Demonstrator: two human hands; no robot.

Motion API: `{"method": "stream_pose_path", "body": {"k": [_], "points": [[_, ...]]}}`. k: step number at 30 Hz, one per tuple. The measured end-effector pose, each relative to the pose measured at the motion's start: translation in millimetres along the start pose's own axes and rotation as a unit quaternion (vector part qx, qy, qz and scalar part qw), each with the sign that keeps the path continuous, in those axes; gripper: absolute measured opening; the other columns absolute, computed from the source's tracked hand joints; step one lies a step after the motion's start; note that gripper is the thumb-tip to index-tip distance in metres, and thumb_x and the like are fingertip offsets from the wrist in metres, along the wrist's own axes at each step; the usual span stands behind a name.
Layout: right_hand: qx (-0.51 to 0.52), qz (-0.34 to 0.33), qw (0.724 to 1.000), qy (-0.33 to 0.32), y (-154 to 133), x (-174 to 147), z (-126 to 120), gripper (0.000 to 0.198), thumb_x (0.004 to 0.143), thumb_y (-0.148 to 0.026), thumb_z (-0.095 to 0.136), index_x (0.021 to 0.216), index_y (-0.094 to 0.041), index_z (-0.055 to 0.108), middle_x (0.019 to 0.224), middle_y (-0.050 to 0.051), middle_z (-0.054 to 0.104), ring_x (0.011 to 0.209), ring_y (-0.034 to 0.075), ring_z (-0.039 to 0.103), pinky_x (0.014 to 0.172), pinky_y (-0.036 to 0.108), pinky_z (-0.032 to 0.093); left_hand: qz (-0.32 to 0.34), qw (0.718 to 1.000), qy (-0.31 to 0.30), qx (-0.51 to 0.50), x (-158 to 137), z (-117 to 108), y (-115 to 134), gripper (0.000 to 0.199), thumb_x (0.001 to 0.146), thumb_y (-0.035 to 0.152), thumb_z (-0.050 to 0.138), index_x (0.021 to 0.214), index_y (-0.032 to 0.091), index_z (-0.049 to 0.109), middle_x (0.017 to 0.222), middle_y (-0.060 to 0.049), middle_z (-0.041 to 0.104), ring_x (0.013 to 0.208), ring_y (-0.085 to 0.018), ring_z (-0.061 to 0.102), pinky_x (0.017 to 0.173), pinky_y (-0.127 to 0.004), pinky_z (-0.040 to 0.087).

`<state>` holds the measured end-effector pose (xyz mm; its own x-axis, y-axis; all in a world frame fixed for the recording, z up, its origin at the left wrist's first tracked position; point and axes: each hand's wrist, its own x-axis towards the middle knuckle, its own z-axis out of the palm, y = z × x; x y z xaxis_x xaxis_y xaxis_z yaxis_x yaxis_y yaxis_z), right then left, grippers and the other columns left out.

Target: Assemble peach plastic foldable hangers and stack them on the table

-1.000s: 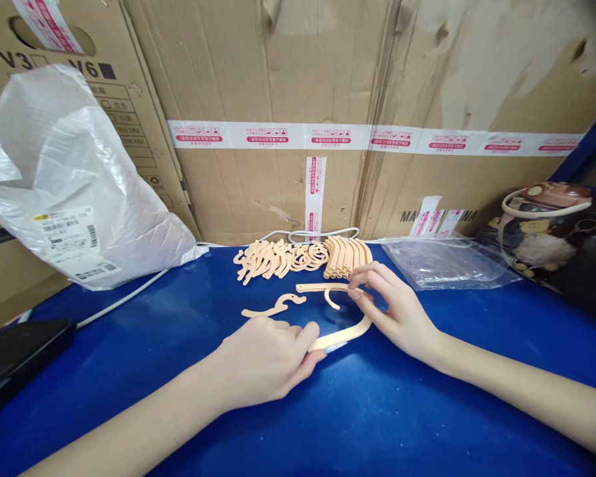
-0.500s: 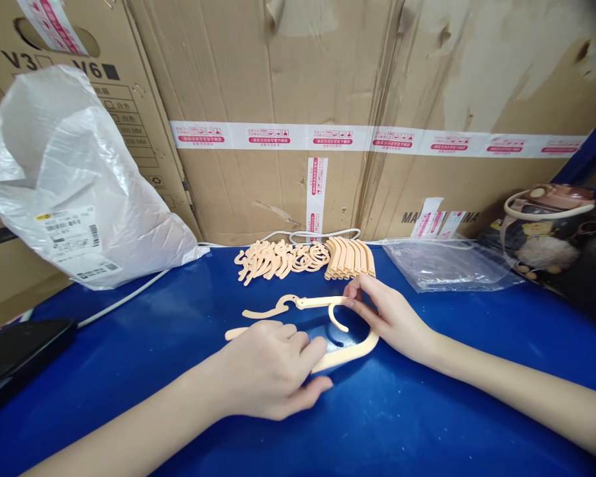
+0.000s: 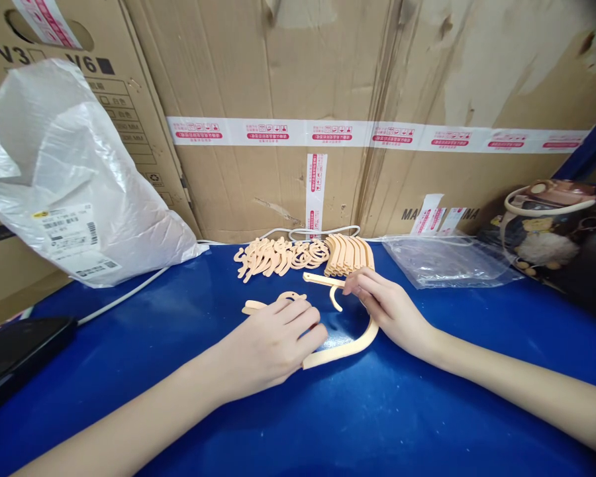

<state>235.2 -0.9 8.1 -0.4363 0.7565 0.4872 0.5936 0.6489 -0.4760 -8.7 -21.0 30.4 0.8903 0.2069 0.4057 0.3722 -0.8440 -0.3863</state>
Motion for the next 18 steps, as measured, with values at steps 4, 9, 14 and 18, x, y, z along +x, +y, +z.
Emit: {"method": "stream_pose_path", "body": {"k": [4, 9, 14, 18], "points": [[-0.007, 0.003, 1.0, -0.017, -1.7, -1.2, -0.6, 0.028, 0.094, -0.009, 0.035, 0.089, -0.023, 0.059, 0.102, 0.002, 0.056, 0.091, 0.016, 0.057, 0.079, 0.029, 0.044, 0.013, 0.995, 0.063, 0.082, -0.9, -4.1, -0.9, 0.015, 0.092, 0.011, 0.045, 0.087, 0.015, 0.058, 0.079, -0.001, 0.059, 0.07, -0.016, 0.052, 0.066, -0.029, 0.039], [-0.024, 0.004, 0.999, -0.032, -5.5, -2.2, -1.6, 0.032, 0.092, -0.008, 0.037, 0.101, -0.024, 0.062, 0.104, 0.003, 0.057, 0.089, 0.016, 0.058, 0.079, 0.03, 0.044, -0.008, 0.991, 0.081, 0.108, -4.0, -5.8, 0.1, 0.015, 0.091, 0.016, 0.052, 0.076, 0.018, 0.055, 0.06, 0.004, 0.052, 0.052, -0.012, 0.047, 0.05, -0.027, 0.031], [-0.039, 0.013, 0.999, -0.032, -7.7, -3.2, -2.2, 0.034, 0.089, -0.009, 0.039, 0.104, -0.025, 0.066, 0.104, 0.003, 0.058, 0.081, 0.014, 0.059, 0.072, 0.029, 0.044, -0.012, 0.991, 0.044, 0.125, -5.9, -1.9, 0.5, 0.021, 0.095, 0.032, 0.048, 0.089, 0.016, 0.06, 0.062, 0.003, 0.056, 0.054, -0.013, 0.053, 0.051, -0.026, 0.034], [-0.042, 0.025, 0.998, -0.034, -7.8, -2.8, -1.6, 0.033, 0.088, -0.009, 0.042, 0.103, -0.026, 0.066, 0.1, 0.001, 0.058, 0.078, 0.014, 0.058, 0.071, 0.029, 0.043, -0.01, 0.993, 0.018, 0.119, -5.9, 0.2, -0.3, 0.022, 0.095, 0.034, 0.05, 0.094, 0.015, 0.06, 0.072, -0.001, 0.062, 0.062, -0.016, 0.059, 0.054, -0.027, 0.038]]}}
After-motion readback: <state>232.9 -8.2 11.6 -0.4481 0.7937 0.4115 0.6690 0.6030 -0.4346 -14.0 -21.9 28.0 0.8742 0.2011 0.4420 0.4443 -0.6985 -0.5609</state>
